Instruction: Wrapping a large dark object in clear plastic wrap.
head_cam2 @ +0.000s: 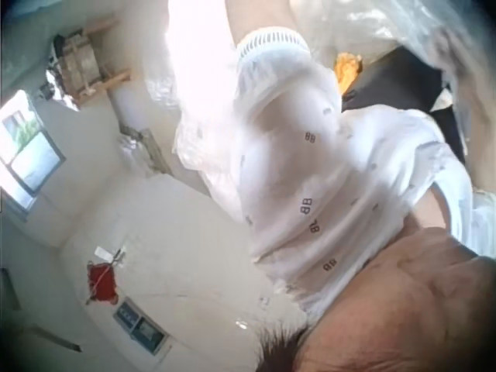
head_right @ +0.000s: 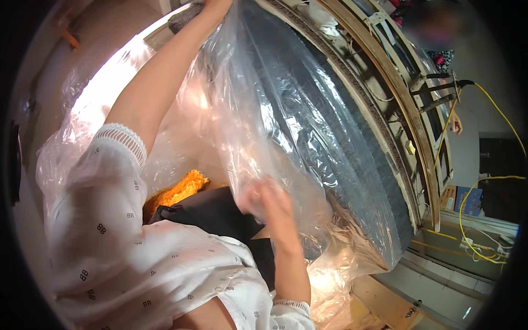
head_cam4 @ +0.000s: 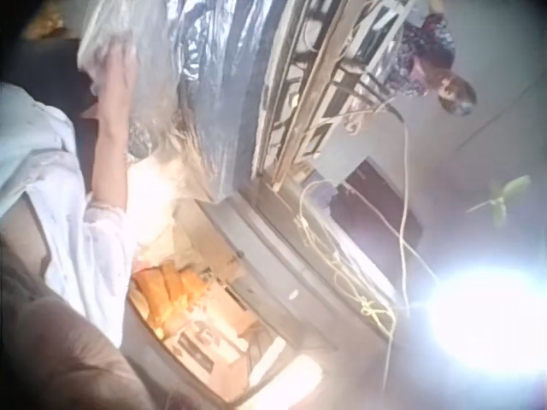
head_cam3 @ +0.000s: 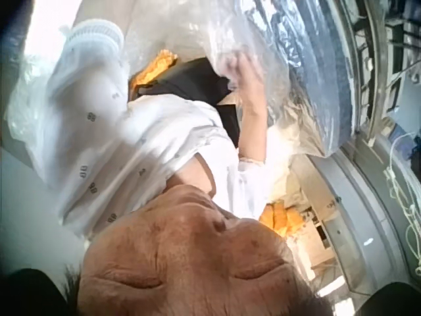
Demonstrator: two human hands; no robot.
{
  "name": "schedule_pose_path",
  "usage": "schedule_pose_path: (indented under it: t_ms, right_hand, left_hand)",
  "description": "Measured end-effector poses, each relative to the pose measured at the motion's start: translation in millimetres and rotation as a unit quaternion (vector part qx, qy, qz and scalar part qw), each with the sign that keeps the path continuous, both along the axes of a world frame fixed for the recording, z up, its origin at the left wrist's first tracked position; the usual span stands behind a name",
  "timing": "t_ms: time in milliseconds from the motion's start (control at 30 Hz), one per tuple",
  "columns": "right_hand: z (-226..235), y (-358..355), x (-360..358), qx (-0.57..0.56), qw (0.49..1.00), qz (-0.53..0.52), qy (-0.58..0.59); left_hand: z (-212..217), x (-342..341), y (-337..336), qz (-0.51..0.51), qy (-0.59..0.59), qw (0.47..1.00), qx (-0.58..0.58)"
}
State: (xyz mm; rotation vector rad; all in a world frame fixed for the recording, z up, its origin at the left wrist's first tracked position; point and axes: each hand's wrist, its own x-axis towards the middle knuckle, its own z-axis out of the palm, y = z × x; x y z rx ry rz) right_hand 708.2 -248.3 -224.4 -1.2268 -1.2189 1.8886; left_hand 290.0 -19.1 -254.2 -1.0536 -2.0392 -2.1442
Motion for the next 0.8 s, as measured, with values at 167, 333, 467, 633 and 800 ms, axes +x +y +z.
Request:
schedule_pose_path:
  t_ms: [167,333,467,633,800]
  right_hand:
    - [22.1,22.1,153.4,0.04,0.828,0.314,0.462]
    - [32.3,-2.4,294.0,0.172,0.924,0.096,0.327]
    - [42.2,-52.0,377.0,0.261,0.943,-0.107,0.178]
    - [67.3,-109.4,456.7,0.326,0.887,-0.325,-0.04]
    - [88.8,-155.5,520.0,0.364,0.746,-0.505,-0.237]
  left_hand:
    - [-16.0,-5.6,24.9,-0.02,0.094,0.995,-0.027]
    - [-3.8,2.9,23.1,-0.084,0.061,0.995,0.008]
    - [-16.3,-54.7,26.7,-0.096,-0.039,0.994,0.038]
    - [-31.7,-66.5,49.2,0.016,0.132,0.991,-0.035]
    - [-38.1,-157.1,59.4,0.006,0.134,0.987,-0.094]
